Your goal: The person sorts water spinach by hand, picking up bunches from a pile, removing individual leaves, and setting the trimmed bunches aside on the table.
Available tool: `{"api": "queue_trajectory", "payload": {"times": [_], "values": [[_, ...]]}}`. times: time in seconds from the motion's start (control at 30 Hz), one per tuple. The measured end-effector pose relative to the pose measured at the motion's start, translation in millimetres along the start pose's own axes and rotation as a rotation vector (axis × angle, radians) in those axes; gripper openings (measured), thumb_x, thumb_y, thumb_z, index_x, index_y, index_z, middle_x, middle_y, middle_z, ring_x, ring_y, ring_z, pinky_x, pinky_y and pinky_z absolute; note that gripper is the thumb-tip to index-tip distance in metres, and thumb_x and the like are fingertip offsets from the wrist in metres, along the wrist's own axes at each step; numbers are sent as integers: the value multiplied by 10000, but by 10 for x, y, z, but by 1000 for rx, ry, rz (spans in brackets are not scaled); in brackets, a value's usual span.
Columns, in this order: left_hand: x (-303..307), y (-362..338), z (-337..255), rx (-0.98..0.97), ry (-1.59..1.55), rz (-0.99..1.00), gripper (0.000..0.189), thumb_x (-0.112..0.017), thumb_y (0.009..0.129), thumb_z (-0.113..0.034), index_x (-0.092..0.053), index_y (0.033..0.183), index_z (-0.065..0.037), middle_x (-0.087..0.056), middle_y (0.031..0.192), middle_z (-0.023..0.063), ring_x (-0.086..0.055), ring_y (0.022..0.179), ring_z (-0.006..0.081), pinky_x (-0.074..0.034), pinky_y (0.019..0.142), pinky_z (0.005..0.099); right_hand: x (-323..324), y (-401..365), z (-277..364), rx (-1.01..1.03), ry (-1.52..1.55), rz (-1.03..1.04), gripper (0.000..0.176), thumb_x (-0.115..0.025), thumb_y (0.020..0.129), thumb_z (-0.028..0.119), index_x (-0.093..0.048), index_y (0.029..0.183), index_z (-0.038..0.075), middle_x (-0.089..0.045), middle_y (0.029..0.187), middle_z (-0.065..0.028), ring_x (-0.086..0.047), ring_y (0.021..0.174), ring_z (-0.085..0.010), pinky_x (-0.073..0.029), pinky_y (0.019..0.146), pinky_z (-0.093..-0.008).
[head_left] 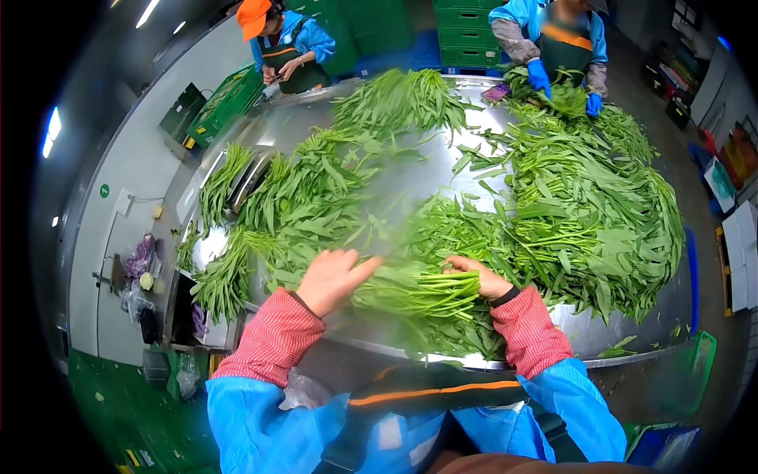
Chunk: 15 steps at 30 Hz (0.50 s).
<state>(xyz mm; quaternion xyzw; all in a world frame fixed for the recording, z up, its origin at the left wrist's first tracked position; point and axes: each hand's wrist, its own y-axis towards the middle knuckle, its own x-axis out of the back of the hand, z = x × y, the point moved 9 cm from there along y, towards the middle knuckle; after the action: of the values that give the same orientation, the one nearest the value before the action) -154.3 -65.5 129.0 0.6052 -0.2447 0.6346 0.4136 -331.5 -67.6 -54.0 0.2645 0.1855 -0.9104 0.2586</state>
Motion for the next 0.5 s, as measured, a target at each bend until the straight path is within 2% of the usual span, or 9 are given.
{"api": "queue_trajectory", "payload": {"times": [0.03,0.1,0.13,0.23,0.27,0.3,0.37,0.43,0.5], "values": [[3,3,-17,-6,9,-2,459,-550,716,-47,-575,1158,-169,-465,729,40,-529,664,206,-398,596,348,-96,-53,96,10,-205,14,578,-589,916,165,-312,1386,-27,-555,1232,-152,-569,1089,-206,-493,906,-328],[20,21,-51,-18,27,-10,450,-547,715,-48,-583,1147,-168,-465,729,39,-527,653,206,-398,587,345,-107,1,20,46,-292,73,586,-596,917,220,-323,1376,-21,-547,1242,-153,-576,1074,-207,-499,891,-325],[27,38,-71,-36,34,-18,443,-546,713,-47,-589,1137,-166,-465,724,37,-524,643,204,-397,579,340,-41,62,-72,-51,-343,13,590,-600,915,259,-335,1371,-7,-541,1248,-147,-576,1075,-205,-503,875,-322],[68,72,-99,-51,27,-43,442,-545,713,-46,-590,1137,-165,-469,724,32,-526,648,203,-401,584,338,-177,-29,-16,-76,-251,114,385,-592,917,217,-447,1224,35,-594,1063,-71,-587,937,-135,-507,776,-283],[61,78,-91,-34,17,-20,441,-544,716,-46,-589,1139,-163,-480,732,33,-529,651,202,-407,591,337,-253,-84,72,-26,-210,147,276,-585,909,144,-474,1147,57,-593,970,-28,-581,846,-108,-501,710,-260],[55,73,-89,-25,-15,-18,441,-545,715,-41,-588,1139,-155,-482,734,40,-532,656,210,-414,594,345,-287,-109,160,66,-219,129,246,-579,894,79,-496,1124,52,-598,948,-20,-587,820,-109,-503,690,-264],[35,51,-75,-10,-79,-8,442,-548,713,-31,-585,1140,-139,-486,738,54,-537,666,226,-427,600,361,-267,-159,244,57,-214,68,186,-583,882,61,-537,1061,43,-605,904,-13,-584,801,-108,-498,690,-267],[-37,12,-19,43,-159,11,438,-569,715,-35,-579,1146,-116,-503,755,78,-555,702,255,-449,623,375,-110,-134,351,198,-383,-27,138,-586,873,56,-575,1009,37,-611,883,-17,-584,795,-109,-493,684,-260],[-63,-38,57,111,-256,21,445,-596,712,-41,-571,1153,-96,-519,780,99,-569,742,283,-468,647,384,92,-167,353,173,-399,-134,133,-595,874,84,-600,999,39,-603,842,-9,-566,755,-89,-476,657,-242]]}}
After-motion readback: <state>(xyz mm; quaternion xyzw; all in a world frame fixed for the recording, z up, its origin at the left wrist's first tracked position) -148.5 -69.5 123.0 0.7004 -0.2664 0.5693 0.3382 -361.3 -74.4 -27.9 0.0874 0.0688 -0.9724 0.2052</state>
